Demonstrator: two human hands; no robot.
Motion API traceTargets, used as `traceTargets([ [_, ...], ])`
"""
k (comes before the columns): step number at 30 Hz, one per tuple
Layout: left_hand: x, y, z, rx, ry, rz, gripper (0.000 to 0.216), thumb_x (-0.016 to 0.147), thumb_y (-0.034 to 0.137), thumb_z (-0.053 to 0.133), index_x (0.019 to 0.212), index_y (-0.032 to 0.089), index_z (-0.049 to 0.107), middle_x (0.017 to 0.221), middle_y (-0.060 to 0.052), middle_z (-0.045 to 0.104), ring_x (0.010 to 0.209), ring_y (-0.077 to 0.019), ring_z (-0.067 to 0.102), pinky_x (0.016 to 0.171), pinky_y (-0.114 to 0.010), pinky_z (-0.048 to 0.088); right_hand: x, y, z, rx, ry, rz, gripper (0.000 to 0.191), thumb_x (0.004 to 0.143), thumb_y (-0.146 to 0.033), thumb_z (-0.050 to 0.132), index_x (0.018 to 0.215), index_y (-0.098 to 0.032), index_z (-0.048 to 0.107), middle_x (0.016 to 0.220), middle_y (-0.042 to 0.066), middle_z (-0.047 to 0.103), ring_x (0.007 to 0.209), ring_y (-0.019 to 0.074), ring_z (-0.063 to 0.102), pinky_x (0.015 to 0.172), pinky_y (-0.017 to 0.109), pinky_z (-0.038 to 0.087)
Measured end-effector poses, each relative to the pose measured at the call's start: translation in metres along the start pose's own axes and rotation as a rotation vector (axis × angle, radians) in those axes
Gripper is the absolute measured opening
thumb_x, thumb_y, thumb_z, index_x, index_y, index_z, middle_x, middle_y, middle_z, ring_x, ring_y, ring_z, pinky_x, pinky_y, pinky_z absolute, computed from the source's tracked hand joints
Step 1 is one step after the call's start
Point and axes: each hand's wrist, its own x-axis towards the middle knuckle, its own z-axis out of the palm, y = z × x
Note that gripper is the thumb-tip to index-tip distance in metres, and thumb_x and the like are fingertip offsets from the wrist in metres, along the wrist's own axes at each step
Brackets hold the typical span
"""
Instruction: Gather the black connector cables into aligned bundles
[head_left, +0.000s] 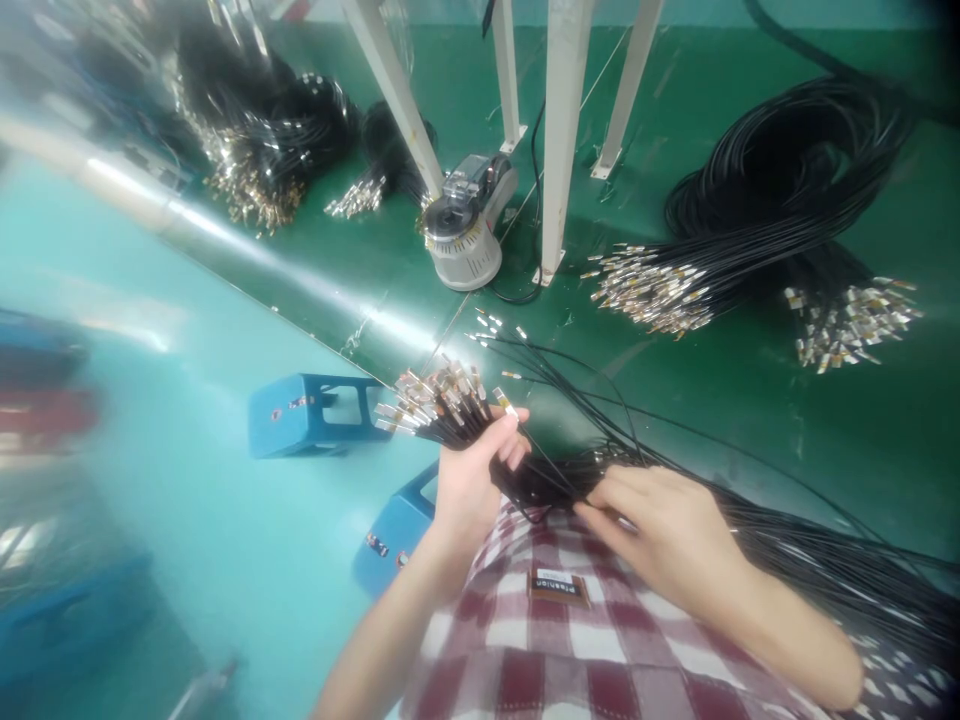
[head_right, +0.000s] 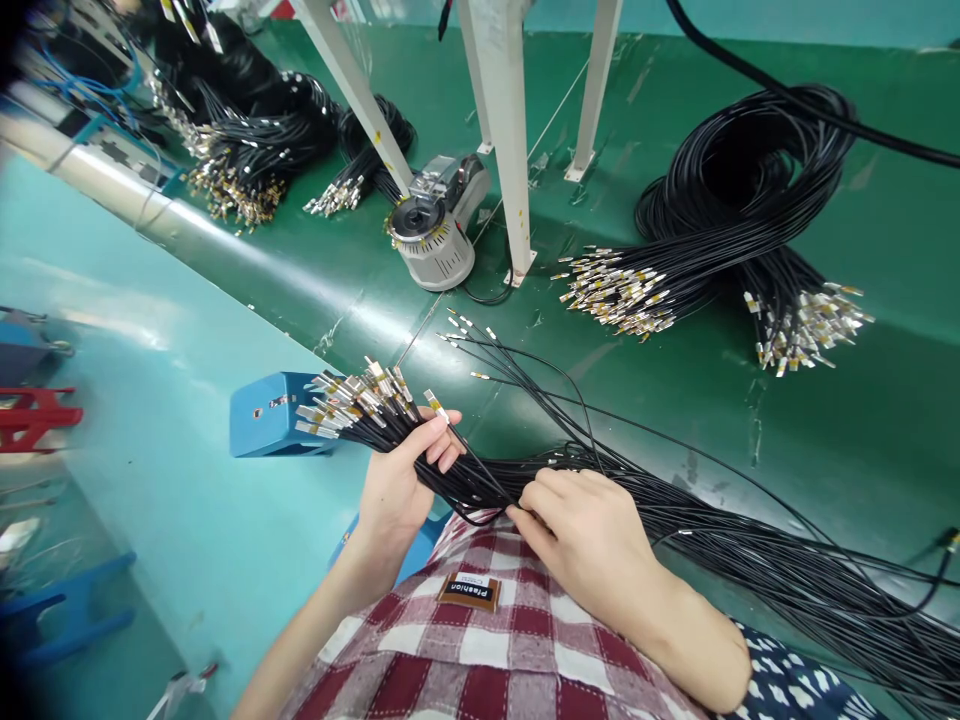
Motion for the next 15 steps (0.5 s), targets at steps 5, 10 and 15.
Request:
traceTargets([
  [5, -0.002, 0.0, -0.002, 0.031, -0.065, -0.035, 0.013, 0.065, 0.016, 0.077, 0.072, 0.011, 0.068, 0.048, 0.004, 0.048, 0.044, -0.0053, 0.04, 0.047, -0.022, 0.035, 0.028, -0.008, -0.01, 0.361, -0.062, 0.192, 0.019, 0.089, -0.036, 0.059, 0.079, -0.02, 0.063, 0.073, 0.0, 0.064, 0.062, 0.0124, 0.053, 0.06, 0.025, 0.039],
  [10, -0.009, 0.001, 0.0, 0.061, -0.083, -0.058, 0.012, 0.066, 0.016, 0.076, 0.075, 0.012, 0.07, 0.048, 0.004, 0.048, 0.045, -0.0056, 0.04, 0.047, -0.021, 0.034, 0.059, -0.015, -0.012, 0.587, -0.018, 0.253, 0.023, 0.091, -0.035, 0.053, 0.079, -0.019, 0.065, 0.067, 0.0, 0.065, 0.055, 0.0109, 0.052, 0.053, 0.023, 0.039],
  [15, -0.008, 0.007, 0.001, 0.007, -0.113, -0.026, 0.021, 0.074, 0.024, 0.073, 0.092, 0.014, 0.069, 0.047, 0.007, 0.039, 0.046, -0.0062, 0.037, 0.054, -0.023, 0.038, 0.046, -0.006, -0.017, 0.525, -0.052, 0.309, 0.022, 0.088, -0.033, 0.057, 0.073, -0.018, 0.064, 0.059, -0.002, 0.061, 0.05, 0.0095, 0.048, 0.047, 0.021, 0.036],
])
